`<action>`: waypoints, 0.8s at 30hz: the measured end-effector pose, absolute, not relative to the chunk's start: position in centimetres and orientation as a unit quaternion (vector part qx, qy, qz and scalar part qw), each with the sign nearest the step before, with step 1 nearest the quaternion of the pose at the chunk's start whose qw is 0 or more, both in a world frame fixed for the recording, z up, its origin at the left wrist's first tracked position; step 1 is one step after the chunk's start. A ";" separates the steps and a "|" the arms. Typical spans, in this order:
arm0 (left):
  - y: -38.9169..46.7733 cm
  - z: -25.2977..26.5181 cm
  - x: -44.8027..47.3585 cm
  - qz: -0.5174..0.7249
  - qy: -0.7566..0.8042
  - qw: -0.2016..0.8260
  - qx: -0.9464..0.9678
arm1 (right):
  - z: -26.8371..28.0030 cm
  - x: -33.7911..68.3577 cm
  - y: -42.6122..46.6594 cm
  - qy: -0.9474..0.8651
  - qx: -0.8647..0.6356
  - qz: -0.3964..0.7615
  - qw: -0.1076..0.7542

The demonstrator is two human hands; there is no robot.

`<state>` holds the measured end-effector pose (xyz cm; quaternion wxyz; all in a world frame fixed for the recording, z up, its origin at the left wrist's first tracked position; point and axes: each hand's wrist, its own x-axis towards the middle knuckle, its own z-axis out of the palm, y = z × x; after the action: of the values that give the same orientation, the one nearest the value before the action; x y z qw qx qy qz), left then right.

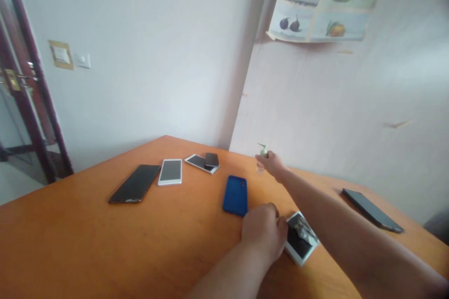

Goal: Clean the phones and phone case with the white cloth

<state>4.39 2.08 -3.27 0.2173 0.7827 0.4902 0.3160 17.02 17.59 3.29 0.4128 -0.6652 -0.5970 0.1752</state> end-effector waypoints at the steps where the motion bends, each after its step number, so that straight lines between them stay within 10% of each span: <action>1: 2.1 -3.2 4.4 0.313 0.491 0.218 0.784 | 3.6 17.5 16.3 -0.601 -0.659 0.178 0.415; 24: 2.3 -2.3 4.3 0.294 0.478 0.214 0.799 | 2.0 23.6 -5.1 -0.694 -0.664 0.105 0.257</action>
<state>4.32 2.35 -2.33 0.2136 0.7994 0.4785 0.2939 23.60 -5.09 2.01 0.2574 -0.6641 -0.6941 0.1047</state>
